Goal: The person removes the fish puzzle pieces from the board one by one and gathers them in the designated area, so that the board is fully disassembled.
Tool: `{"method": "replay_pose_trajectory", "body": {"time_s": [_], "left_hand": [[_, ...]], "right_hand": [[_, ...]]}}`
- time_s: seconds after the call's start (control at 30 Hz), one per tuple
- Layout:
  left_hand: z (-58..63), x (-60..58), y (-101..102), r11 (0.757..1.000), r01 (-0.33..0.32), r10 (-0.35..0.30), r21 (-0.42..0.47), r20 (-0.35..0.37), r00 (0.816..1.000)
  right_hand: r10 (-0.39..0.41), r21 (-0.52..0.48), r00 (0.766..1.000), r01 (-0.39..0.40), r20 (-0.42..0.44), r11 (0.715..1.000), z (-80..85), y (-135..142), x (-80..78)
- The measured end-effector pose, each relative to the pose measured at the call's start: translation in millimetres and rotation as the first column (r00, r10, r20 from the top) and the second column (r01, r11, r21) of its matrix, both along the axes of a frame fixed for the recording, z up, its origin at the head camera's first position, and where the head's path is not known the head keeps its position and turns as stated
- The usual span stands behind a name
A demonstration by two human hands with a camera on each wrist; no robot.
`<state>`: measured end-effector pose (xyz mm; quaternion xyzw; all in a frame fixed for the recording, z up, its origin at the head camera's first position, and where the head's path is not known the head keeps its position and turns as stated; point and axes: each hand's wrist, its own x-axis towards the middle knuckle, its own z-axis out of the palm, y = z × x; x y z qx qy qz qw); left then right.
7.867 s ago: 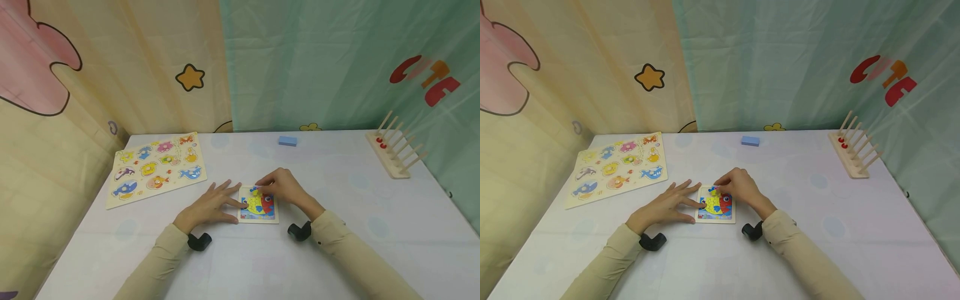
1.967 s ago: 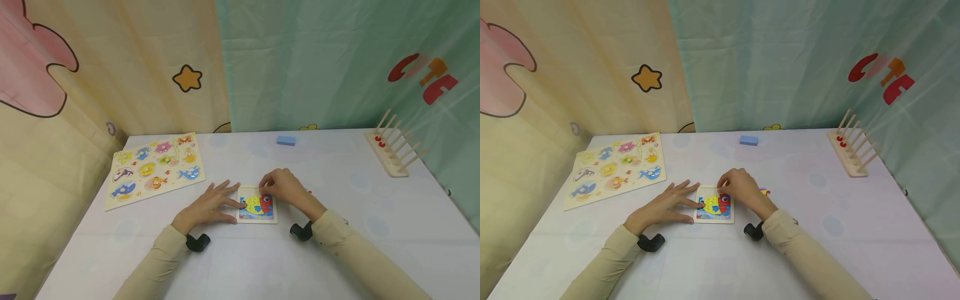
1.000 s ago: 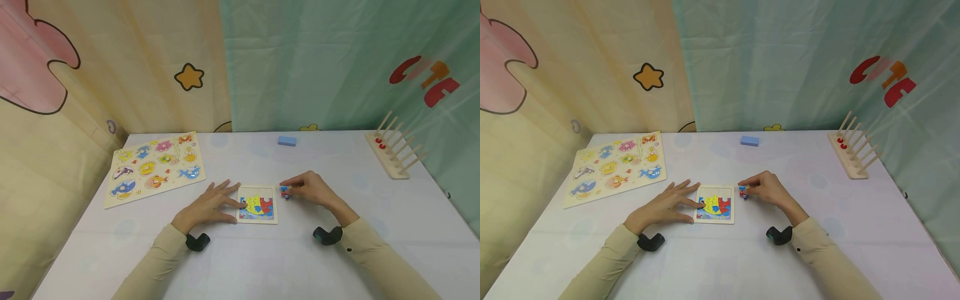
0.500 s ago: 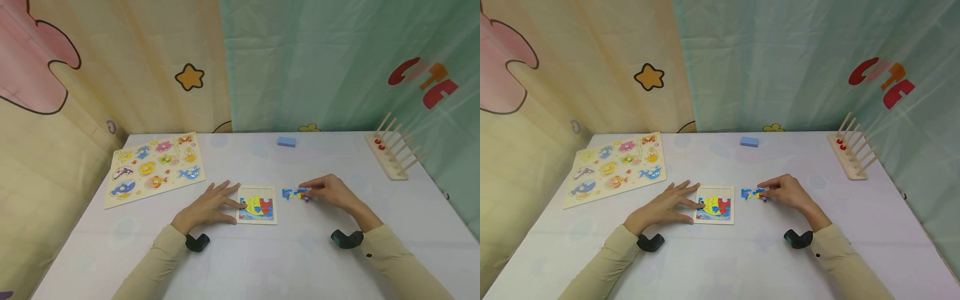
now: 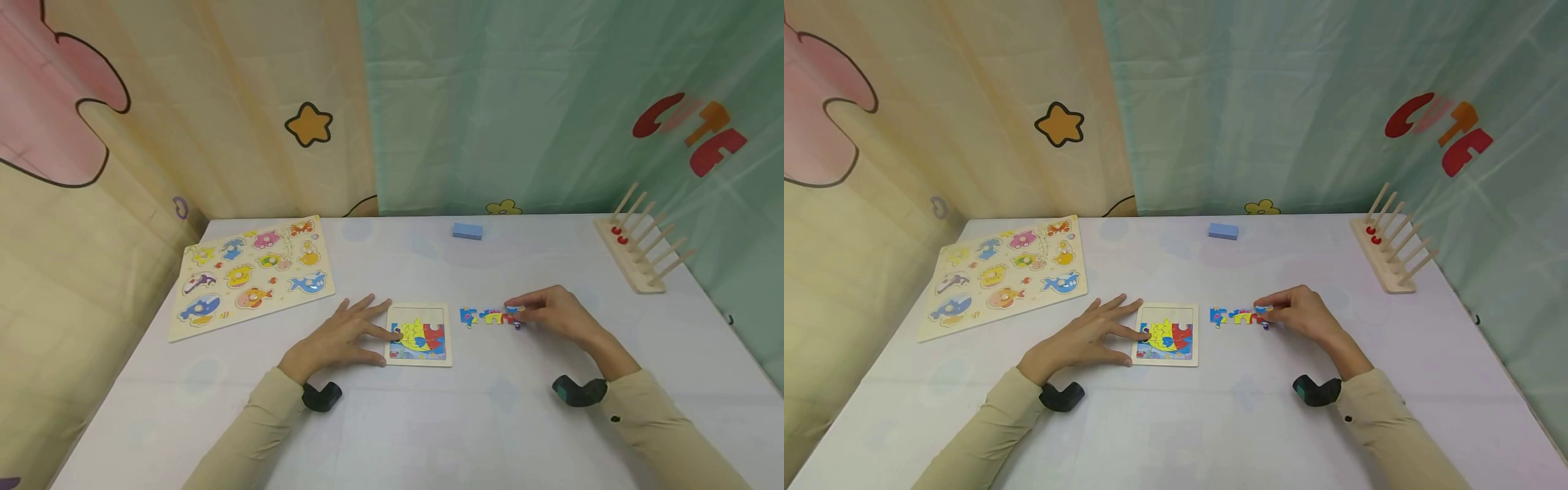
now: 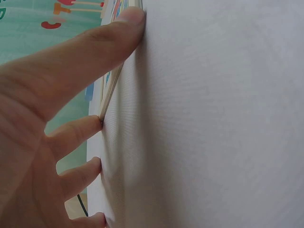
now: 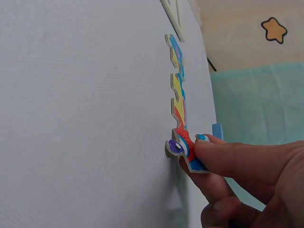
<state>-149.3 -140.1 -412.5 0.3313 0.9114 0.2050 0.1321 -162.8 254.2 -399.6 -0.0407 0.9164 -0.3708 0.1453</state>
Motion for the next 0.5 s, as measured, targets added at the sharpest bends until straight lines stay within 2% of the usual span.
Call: {"method": "replay_pose_trajectory", "body": {"time_s": [0.2, 0.5], "left_hand": [[-0.8, -0.5, -0.5, 1.000, 0.003, -0.003, 0.005, -0.005, 1.000], [-0.7, -0.1, -0.8, 1.000, 0.003, -0.003, 0.011, 0.001, 1.000]], "right_hand": [[-0.013, 0.021, 1.000, 0.013, 0.000, 1.000, 0.5, -0.5, -0.4], [-0.037, 0.093, 0.996, 0.044, -0.075, 0.995, 4.7, -6.3, -0.5]]}}
